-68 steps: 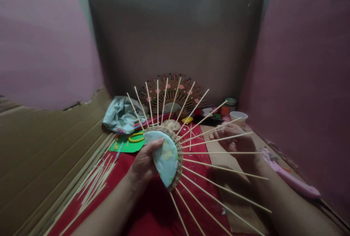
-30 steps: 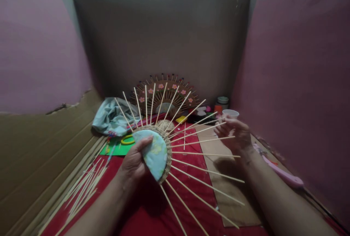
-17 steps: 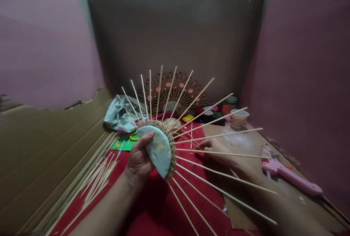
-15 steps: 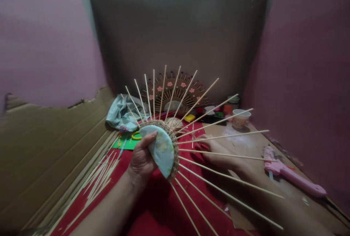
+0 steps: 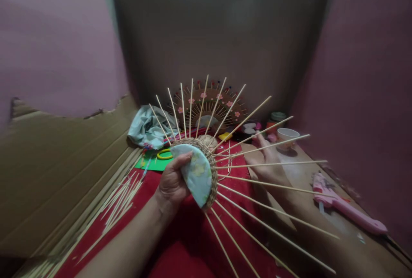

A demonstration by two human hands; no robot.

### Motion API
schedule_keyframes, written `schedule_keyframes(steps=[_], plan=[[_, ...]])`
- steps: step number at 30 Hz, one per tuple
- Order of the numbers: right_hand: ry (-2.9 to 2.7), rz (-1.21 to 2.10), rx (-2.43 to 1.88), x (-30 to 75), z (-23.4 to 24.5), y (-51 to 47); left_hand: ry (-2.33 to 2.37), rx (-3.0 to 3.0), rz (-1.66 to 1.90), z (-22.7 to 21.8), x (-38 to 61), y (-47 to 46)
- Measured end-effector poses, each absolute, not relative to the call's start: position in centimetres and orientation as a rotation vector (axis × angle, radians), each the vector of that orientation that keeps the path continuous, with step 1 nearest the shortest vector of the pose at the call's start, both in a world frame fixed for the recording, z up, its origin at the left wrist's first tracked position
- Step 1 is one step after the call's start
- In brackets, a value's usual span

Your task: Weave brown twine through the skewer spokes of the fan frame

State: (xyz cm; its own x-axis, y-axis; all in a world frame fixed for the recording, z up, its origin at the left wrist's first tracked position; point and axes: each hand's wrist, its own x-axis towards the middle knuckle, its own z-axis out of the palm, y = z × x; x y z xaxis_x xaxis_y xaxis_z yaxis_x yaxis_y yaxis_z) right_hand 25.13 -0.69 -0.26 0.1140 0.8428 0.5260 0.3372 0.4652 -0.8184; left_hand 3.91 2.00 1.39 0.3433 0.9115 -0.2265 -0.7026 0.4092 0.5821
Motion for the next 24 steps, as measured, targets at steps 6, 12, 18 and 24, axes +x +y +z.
schedule_keyframes(steps=[6,12,18,24], plan=[[-1.378,0.870,-0.915,22.7,-0.1,-2.5,0.585,0.434,1.062,1.1,4.0,2.0],[-1.166,1.195,-0.900,21.4,-0.9,-2.3,0.569,0.390,1.064,1.1,4.2,1.6],[-1.123,1.526,-0.809,20.0,-1.5,-2.7,0.481,0.392,1.043,0.7,4.7,1.3],[-1.109,1.505,-0.799,20.4,-1.2,-2.4,0.510,0.437,1.026,0.9,4.9,0.9]])
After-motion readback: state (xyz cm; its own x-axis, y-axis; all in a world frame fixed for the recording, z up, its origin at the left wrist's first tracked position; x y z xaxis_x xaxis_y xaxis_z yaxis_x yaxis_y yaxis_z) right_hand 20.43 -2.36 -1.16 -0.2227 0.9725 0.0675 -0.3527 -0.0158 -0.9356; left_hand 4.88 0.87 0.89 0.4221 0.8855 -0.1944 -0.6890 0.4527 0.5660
